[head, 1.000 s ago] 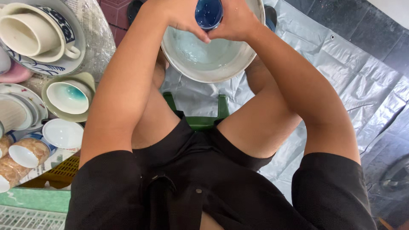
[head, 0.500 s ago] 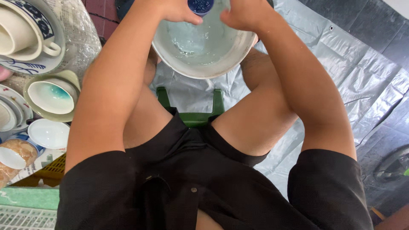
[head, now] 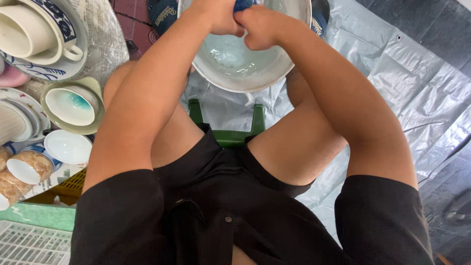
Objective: The person washes various ceramic cups and saucers by hand in a white bucket filled with water. They pick up items from a nearby table, scrub them inside and out, rinse them in the bucket, and place them back on the table.
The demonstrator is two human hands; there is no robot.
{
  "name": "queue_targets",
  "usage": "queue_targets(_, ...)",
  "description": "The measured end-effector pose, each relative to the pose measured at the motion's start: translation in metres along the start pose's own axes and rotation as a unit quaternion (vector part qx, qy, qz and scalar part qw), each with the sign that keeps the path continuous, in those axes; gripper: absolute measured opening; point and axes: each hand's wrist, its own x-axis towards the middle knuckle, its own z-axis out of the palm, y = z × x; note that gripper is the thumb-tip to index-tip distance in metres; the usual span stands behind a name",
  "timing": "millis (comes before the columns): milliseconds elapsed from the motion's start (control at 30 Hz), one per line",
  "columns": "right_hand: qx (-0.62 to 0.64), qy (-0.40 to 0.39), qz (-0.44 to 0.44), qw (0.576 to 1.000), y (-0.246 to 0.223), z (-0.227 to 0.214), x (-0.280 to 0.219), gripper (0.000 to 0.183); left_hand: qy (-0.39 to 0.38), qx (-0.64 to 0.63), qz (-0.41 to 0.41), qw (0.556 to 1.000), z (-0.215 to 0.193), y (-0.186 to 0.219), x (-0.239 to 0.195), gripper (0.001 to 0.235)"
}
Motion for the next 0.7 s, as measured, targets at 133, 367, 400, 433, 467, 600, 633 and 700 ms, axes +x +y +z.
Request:
queue_targets(133,-0.043,0.018,-0.013,0.999,0.006,-0.012,-0.007,0.044,-0.022,-0.015,-0.048,0.998,-0.002,-0.004,-0.001,0.056)
queue_targets(367,0.001,0.012,-0.025,1.000,0.000,-0.013,0.001,0.046,-0.057,-0.021,-0.086,0.994,0.003,-0.001,0.004,0.052)
queue_targets(400,0.047,-0.006,-0.011,0.999,-0.002,-0.013,0.001,0.048,-0.060,-0.017,-0.080,0.995,0.003,-0.002,0.002,0.052)
queue_targets(433,0.045,-0.011,-0.007,0.999,-0.004,-0.014,-0.001,0.047,-0.063,-0.012,-0.073,0.995,0.003,-0.004,0.000,0.051)
queue_targets(467,0.043,-0.017,-0.002,0.999,-0.006,-0.015,-0.003,0.047,-0.066,-0.007,-0.066,0.996,0.002,-0.007,-0.001,0.050)
queue_targets(600,-0.019,0.062,-0.092,0.994,-0.008,-0.028,-0.014,0.058,-0.053,0.052,-0.029,0.997,0.011,-0.022,-0.003,0.059)
queue_targets(633,-0.021,0.048,-0.057,0.997,-0.006,-0.032,-0.018,0.058,-0.062,0.056,-0.030,0.996,0.014,-0.026,-0.001,0.059)
queue_targets(700,-0.024,0.020,0.013,0.999,-0.003,-0.038,-0.026,0.057,-0.087,0.068,-0.047,0.993,0.019,-0.032,0.002,0.058)
